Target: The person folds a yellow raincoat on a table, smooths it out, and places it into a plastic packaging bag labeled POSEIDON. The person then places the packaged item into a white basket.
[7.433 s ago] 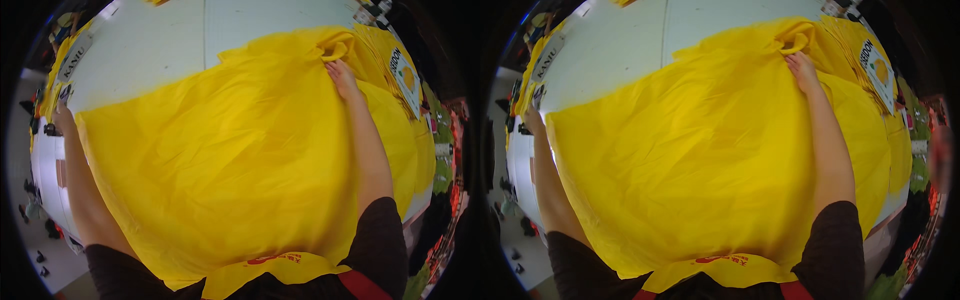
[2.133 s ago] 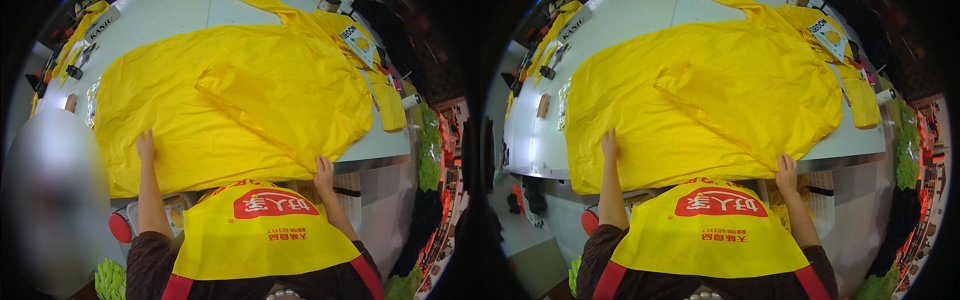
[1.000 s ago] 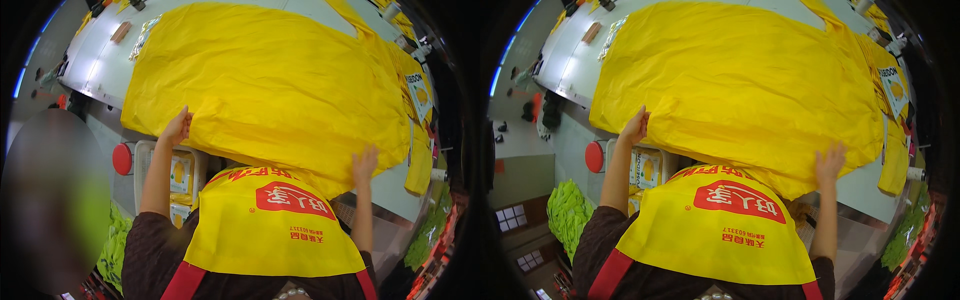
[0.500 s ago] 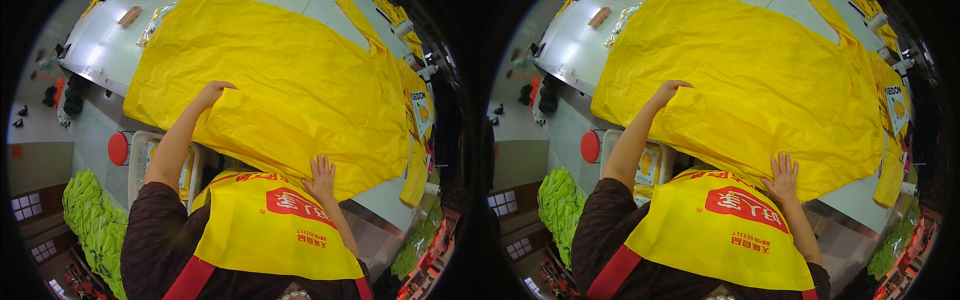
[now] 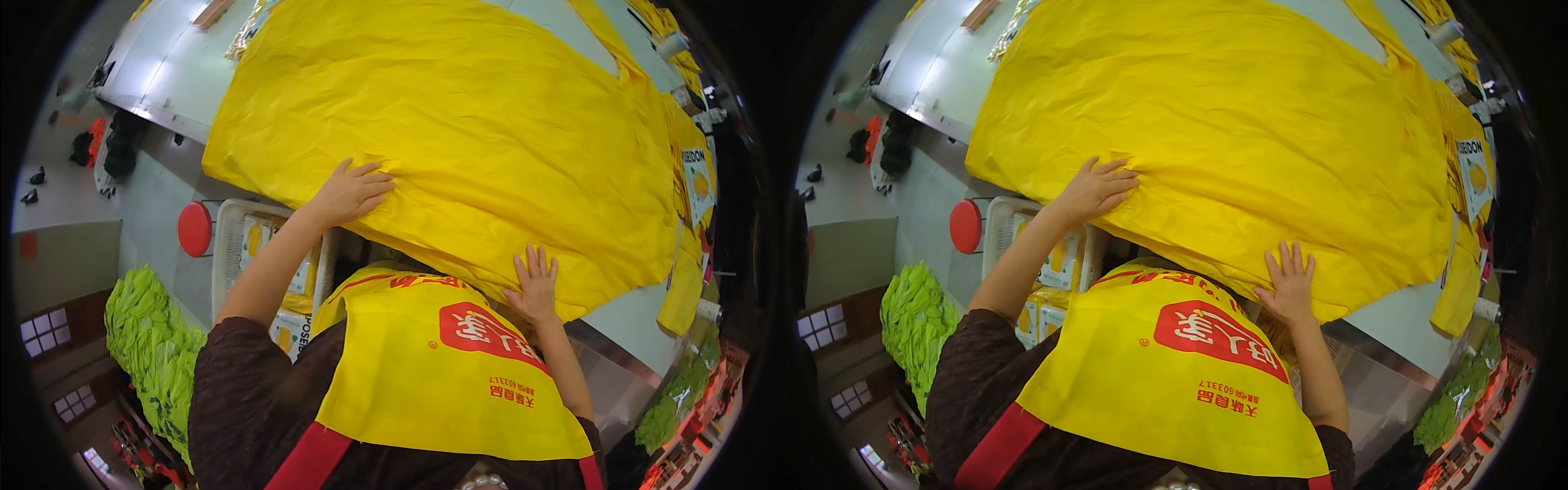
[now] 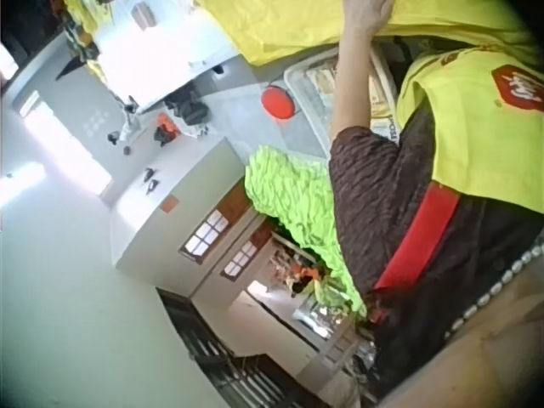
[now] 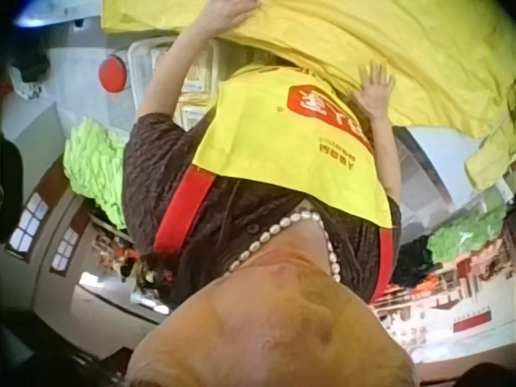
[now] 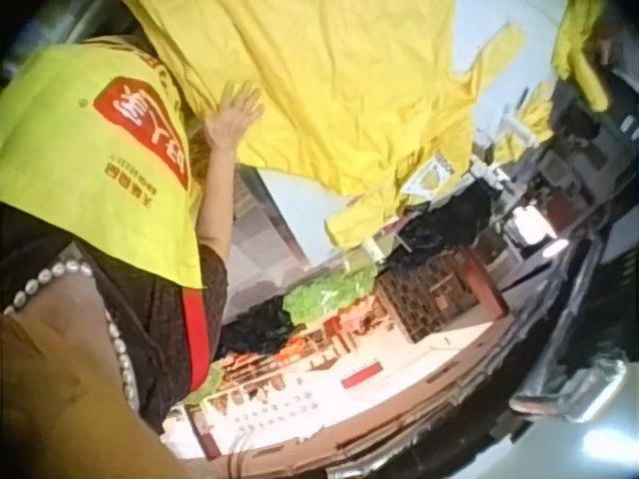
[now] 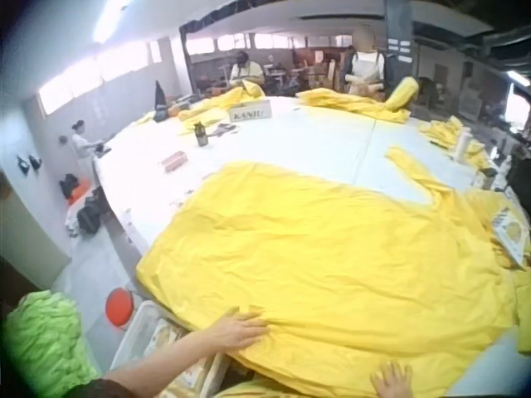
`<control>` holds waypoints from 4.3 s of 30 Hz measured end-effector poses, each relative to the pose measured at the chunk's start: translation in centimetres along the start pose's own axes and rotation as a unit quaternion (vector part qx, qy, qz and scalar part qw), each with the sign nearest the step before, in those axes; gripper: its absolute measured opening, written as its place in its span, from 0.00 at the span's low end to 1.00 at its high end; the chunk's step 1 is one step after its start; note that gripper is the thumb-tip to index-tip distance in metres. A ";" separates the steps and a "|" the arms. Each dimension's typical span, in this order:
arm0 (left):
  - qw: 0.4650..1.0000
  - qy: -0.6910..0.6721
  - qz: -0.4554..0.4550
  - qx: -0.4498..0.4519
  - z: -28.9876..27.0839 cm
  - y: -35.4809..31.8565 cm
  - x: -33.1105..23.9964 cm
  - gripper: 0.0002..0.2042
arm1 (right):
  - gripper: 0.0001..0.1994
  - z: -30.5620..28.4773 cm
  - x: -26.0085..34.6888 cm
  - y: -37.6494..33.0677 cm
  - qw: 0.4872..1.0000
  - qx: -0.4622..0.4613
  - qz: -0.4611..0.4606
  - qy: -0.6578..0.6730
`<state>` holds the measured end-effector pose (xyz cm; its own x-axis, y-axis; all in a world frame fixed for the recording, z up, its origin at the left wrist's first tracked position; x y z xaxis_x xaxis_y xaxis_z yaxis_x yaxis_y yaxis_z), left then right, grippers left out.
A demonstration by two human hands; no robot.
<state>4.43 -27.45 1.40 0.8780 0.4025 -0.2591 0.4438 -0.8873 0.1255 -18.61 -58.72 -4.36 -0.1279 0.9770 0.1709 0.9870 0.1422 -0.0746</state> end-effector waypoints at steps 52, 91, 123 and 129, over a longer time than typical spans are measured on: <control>0.798 -0.189 -0.445 -0.360 -1.3 -0.1 28.2 0.32 | 0.14 -2.8 -27.8 6.7 0.918 -0.025 0.390 0.070; 0.970 0.108 -0.212 0.042 -1.5 -9.7 13.4 0.20 | 0.22 -5.6 -10.1 -5.0 0.992 0.055 0.116 -0.002; 0.998 -0.048 0.040 0.011 15.7 51.4 -13.5 0.46 | 0.18 -13.7 -57.0 34.2 0.607 -0.230 0.342 0.679; 0.995 -0.086 -0.032 0.031 15.8 55.0 -13.8 0.40 | 0.17 -25.5 -45.2 31.5 0.554 -0.358 0.167 0.732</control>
<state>13.88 -85.34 -3.29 0.8025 0.4191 -0.4246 0.4812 -0.8755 0.0453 20.71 -102.51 10.59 -0.2276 -0.3224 0.9188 0.7840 -0.6203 -0.0235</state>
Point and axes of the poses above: each hand's wrist, its own y-axis towards the middle knuckle, its own z-axis out of the palm, x = y × z, the point moved 5 cm from there along y, towards the middle knuckle, and after that the axes turned 2 degrees about z, right-handed, at the moved point
